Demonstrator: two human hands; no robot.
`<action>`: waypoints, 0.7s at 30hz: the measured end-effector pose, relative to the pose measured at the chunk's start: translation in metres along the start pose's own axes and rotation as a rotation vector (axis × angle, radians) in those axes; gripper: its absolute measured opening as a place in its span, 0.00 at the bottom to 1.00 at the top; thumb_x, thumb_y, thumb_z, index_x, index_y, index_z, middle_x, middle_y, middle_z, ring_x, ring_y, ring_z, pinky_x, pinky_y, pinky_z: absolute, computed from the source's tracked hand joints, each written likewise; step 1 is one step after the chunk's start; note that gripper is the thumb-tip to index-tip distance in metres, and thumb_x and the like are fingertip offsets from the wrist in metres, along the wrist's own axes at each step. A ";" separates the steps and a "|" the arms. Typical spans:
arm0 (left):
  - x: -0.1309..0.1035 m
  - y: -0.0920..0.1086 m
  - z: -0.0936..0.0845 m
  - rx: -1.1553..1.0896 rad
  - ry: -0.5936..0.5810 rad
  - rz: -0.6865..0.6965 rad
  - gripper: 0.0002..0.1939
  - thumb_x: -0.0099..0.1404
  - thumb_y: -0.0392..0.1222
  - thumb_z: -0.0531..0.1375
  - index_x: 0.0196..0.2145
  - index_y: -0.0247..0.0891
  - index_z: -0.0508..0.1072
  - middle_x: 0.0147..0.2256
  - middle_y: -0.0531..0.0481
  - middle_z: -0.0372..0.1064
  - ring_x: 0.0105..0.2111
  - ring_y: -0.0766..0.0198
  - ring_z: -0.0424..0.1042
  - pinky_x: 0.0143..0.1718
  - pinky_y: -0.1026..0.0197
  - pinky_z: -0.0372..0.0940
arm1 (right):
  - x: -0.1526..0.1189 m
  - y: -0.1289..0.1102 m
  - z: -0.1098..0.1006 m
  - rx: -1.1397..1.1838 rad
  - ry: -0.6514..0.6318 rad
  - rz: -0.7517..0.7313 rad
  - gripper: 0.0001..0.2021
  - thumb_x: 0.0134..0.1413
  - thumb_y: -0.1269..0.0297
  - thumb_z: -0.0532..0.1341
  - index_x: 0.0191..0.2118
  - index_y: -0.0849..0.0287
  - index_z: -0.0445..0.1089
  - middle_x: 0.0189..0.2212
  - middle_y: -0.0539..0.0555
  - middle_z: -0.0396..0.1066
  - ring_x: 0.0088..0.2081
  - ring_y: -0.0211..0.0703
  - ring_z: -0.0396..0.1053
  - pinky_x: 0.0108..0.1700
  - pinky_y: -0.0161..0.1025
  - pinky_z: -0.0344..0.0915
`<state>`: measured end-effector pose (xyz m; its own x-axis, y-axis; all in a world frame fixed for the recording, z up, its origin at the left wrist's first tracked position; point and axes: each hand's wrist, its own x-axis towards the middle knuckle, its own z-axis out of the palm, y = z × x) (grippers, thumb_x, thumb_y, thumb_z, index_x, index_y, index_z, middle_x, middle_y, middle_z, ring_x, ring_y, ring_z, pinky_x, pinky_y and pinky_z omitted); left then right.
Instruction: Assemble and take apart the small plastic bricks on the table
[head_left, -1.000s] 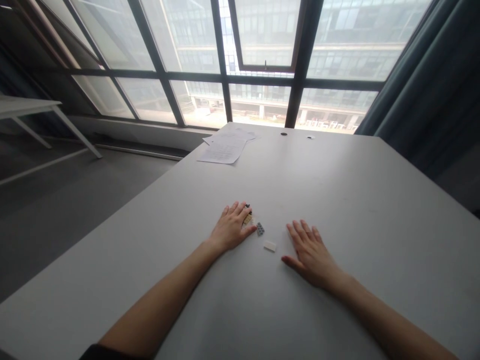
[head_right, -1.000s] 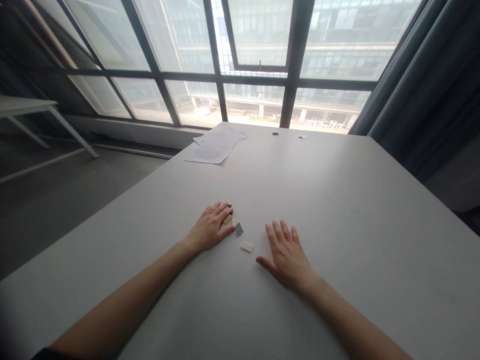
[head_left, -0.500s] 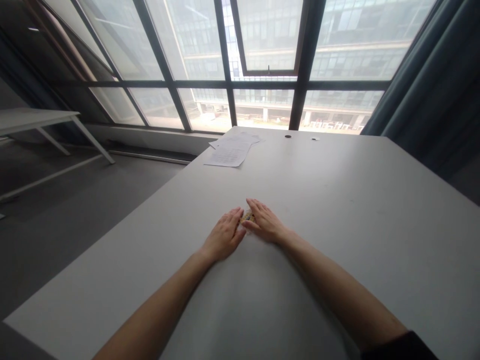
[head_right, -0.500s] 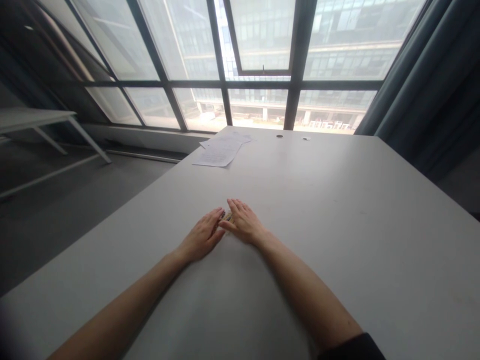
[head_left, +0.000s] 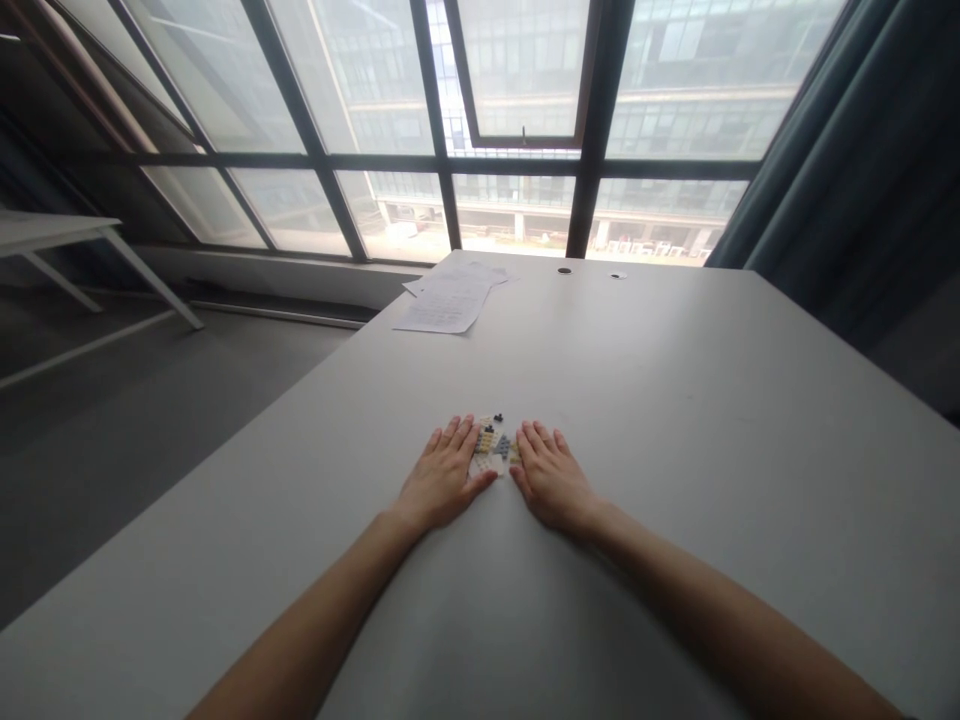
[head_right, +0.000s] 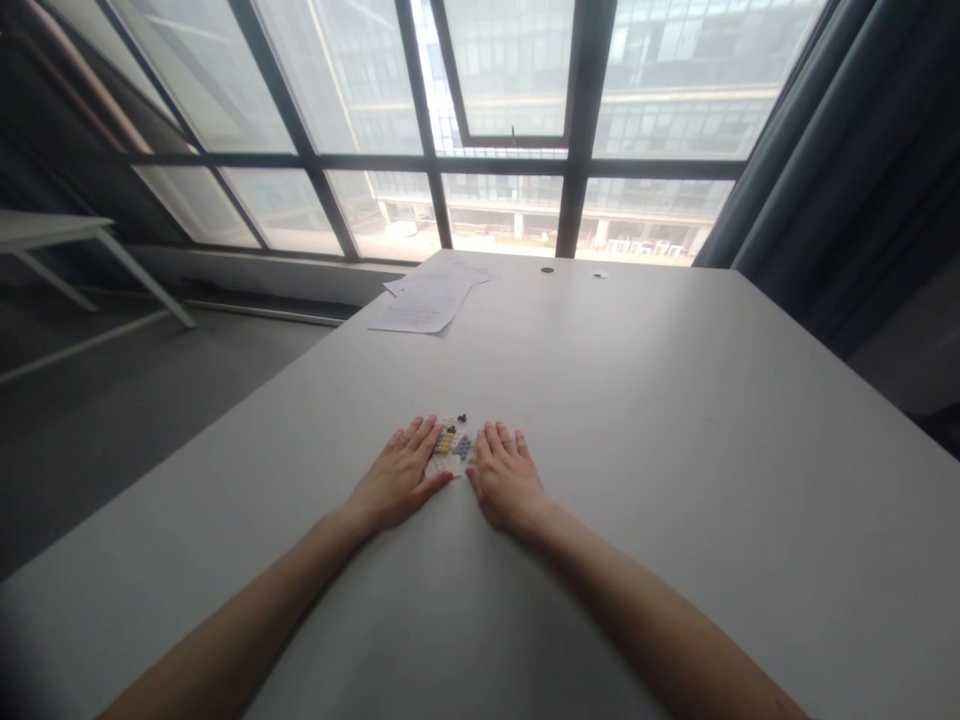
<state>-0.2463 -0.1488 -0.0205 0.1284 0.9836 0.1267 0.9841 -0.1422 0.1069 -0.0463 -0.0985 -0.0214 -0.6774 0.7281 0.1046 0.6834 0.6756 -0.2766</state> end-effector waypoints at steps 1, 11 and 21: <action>0.000 0.000 0.000 0.003 0.007 -0.006 0.37 0.66 0.61 0.46 0.65 0.36 0.48 0.65 0.40 0.43 0.66 0.50 0.41 0.63 0.46 0.42 | 0.006 -0.002 0.001 0.005 0.003 -0.004 0.28 0.64 0.58 0.45 0.64 0.70 0.51 0.65 0.65 0.46 0.66 0.55 0.41 0.65 0.55 0.38; -0.008 0.005 0.004 -0.002 0.027 -0.059 0.49 0.57 0.68 0.53 0.65 0.33 0.45 0.65 0.36 0.42 0.65 0.46 0.41 0.63 0.44 0.42 | 0.027 -0.007 -0.003 0.088 0.015 -0.044 0.29 0.63 0.60 0.47 0.65 0.70 0.47 0.65 0.63 0.48 0.66 0.52 0.45 0.65 0.50 0.42; 0.021 0.023 0.003 -0.009 0.052 -0.073 0.33 0.65 0.57 0.51 0.63 0.40 0.53 0.65 0.42 0.46 0.64 0.45 0.45 0.62 0.41 0.45 | -0.012 0.006 -0.020 0.001 0.107 0.001 0.18 0.62 0.67 0.51 0.56 0.64 0.63 0.57 0.62 0.63 0.60 0.49 0.56 0.61 0.46 0.47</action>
<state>-0.2208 -0.1308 -0.0180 0.0499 0.9843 0.1692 0.9894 -0.0719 0.1262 -0.0284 -0.1005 -0.0048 -0.6437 0.7370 0.2060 0.6838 0.6748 -0.2776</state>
